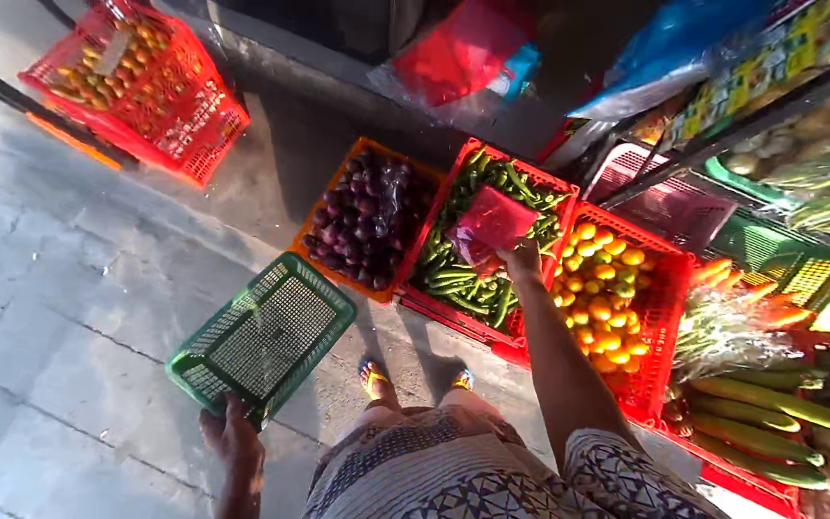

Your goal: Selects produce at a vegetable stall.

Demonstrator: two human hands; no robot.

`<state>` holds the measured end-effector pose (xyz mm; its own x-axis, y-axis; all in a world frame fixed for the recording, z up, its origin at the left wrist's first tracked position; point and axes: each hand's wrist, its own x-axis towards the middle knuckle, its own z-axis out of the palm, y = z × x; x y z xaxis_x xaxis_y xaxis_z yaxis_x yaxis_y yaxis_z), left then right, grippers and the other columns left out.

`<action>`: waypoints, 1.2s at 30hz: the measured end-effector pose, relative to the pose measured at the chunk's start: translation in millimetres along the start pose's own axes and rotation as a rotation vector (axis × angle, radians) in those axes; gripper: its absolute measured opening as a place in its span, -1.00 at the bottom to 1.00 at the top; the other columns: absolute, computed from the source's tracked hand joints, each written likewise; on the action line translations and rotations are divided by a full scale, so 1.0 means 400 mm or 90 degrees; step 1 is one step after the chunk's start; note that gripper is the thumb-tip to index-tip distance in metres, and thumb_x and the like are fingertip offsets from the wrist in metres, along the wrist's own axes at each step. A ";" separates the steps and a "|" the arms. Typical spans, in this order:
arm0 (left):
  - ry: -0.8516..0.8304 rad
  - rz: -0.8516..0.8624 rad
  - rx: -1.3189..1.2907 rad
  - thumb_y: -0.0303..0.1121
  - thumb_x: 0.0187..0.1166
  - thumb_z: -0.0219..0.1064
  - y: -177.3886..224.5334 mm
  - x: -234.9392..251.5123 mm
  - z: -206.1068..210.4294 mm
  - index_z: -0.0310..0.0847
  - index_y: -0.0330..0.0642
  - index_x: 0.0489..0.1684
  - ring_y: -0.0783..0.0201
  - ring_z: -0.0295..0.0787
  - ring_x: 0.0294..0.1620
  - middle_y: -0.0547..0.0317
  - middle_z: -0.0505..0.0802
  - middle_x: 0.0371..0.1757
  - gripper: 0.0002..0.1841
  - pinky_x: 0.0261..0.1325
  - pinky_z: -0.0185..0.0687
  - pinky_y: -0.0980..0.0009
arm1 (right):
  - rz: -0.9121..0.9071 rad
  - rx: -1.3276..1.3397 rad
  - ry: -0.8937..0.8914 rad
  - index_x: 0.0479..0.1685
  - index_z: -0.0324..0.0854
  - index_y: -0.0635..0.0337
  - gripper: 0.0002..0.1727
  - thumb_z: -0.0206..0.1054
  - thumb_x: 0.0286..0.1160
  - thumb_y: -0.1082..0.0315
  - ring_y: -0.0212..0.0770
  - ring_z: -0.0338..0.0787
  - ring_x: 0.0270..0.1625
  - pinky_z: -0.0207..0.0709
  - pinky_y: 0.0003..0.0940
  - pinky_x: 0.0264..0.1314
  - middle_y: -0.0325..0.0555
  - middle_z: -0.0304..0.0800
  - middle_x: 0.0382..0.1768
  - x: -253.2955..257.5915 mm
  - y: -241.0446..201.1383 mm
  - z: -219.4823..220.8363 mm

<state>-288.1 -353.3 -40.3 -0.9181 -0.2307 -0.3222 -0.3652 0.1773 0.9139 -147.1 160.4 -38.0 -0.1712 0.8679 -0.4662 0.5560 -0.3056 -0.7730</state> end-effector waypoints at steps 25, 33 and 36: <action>-0.671 0.203 0.257 -0.03 0.75 0.25 0.314 -0.205 0.846 0.40 -0.31 0.63 -0.03 0.73 0.38 -0.26 0.77 0.34 -0.38 0.51 0.55 -0.04 | -0.604 -0.274 0.466 -0.21 0.85 0.29 -0.73 0.47 0.54 0.20 0.22 0.75 0.10 0.58 0.24 0.20 0.24 0.77 -0.02 -0.200 -0.389 -0.426; -0.851 0.524 0.188 0.31 0.40 0.39 0.430 -0.371 0.909 -0.06 -0.27 0.89 -0.15 0.08 0.85 -0.19 0.26 0.84 0.14 0.71 0.03 -0.41 | -0.588 -0.055 0.272 -0.03 0.71 0.45 -0.76 0.23 0.64 0.42 -0.24 0.83 -0.19 0.74 -0.28 0.01 0.03 0.83 -0.28 -0.248 -0.320 -0.403; -0.954 0.350 0.067 0.01 0.12 0.72 0.497 -0.437 0.901 -0.31 -0.20 0.90 0.04 0.26 0.79 -0.15 0.28 0.81 0.35 0.70 0.36 -0.03 | -0.537 0.050 0.146 0.10 0.69 0.48 -0.70 0.15 0.73 0.41 -0.34 0.82 -0.07 0.69 -0.39 0.17 0.04 0.85 -0.15 -0.249 -0.311 -0.347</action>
<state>-255.8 67.1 108.8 -0.2272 0.9735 0.0273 0.0949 -0.0058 0.9955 -86.3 166.3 164.2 -0.3275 0.8712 0.3656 0.2587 0.4549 -0.8521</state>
